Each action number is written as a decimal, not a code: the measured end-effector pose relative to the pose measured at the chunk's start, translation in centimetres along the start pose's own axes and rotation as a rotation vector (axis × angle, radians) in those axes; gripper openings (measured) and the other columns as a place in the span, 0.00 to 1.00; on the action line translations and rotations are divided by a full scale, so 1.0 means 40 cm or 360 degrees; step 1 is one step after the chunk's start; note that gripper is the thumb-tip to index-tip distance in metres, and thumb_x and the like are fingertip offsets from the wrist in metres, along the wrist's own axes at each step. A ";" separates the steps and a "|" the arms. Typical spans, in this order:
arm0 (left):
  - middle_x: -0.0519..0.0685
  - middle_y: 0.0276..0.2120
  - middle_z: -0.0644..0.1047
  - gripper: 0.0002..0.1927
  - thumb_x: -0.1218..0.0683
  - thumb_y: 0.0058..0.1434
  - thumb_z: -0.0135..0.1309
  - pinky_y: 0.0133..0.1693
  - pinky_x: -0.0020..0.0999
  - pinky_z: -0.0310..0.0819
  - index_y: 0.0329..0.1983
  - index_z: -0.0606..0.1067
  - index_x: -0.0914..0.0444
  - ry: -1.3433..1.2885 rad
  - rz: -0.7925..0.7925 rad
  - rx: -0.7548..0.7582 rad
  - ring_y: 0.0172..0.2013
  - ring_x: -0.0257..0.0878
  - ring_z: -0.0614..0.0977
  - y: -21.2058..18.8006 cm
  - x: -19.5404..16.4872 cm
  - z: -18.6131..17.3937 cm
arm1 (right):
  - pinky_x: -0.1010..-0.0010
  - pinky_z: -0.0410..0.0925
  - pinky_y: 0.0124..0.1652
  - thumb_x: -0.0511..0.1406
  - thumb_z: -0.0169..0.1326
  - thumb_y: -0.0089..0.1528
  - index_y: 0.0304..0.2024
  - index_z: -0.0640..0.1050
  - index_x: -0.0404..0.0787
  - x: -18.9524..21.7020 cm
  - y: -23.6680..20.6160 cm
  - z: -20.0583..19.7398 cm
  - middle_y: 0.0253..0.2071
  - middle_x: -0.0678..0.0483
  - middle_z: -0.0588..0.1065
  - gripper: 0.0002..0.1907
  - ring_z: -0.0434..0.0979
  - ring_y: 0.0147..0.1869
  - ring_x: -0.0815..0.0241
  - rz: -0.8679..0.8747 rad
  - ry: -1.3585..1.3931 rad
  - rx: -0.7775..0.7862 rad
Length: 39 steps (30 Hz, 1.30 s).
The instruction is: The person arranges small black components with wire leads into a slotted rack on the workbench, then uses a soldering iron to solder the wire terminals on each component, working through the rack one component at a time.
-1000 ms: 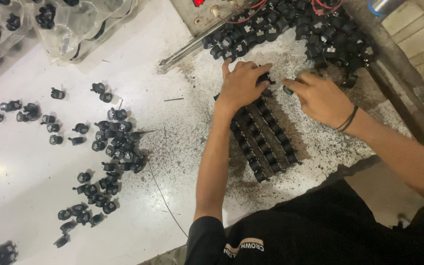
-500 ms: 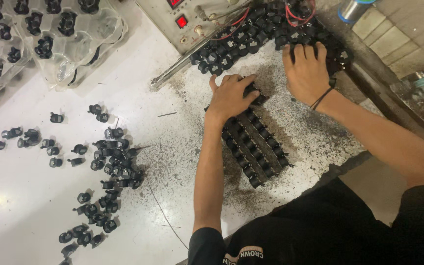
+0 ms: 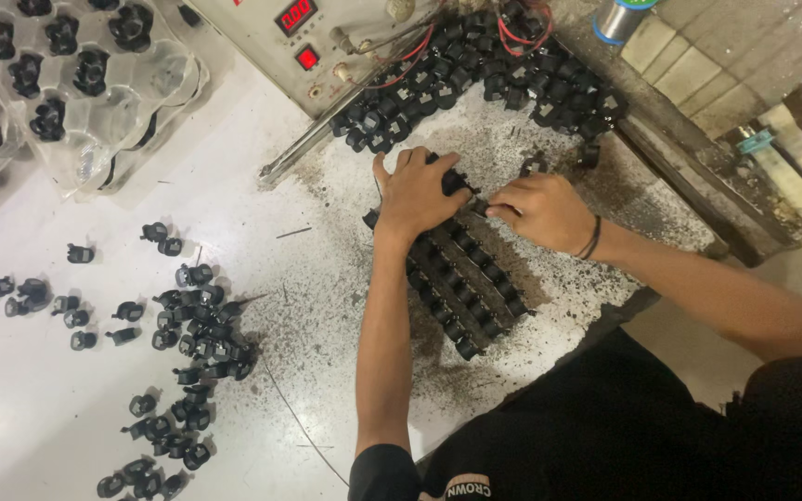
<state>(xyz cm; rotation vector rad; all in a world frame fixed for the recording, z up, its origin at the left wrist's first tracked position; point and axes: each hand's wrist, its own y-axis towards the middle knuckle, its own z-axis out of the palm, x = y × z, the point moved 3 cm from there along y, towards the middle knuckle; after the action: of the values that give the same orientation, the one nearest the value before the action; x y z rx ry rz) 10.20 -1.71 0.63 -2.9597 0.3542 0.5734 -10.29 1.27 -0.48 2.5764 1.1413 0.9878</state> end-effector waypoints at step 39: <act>0.63 0.61 0.67 0.52 0.32 0.45 0.66 0.63 0.77 0.37 0.71 0.62 0.54 0.0144 -0.0011 0.0141 0.66 0.61 0.61 -0.009 -0.035 0.025 | 0.63 0.74 0.49 0.33 0.65 0.59 0.48 0.82 0.35 -0.028 -0.055 -0.058 0.51 0.49 0.80 0.15 0.79 0.51 0.51 0.0151 -0.0297 0.0000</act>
<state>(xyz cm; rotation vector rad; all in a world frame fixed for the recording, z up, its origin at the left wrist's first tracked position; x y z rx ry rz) 8.67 -0.91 0.25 -2.9065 0.3676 0.4124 -13.61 1.74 -0.10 2.6775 0.9798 0.7448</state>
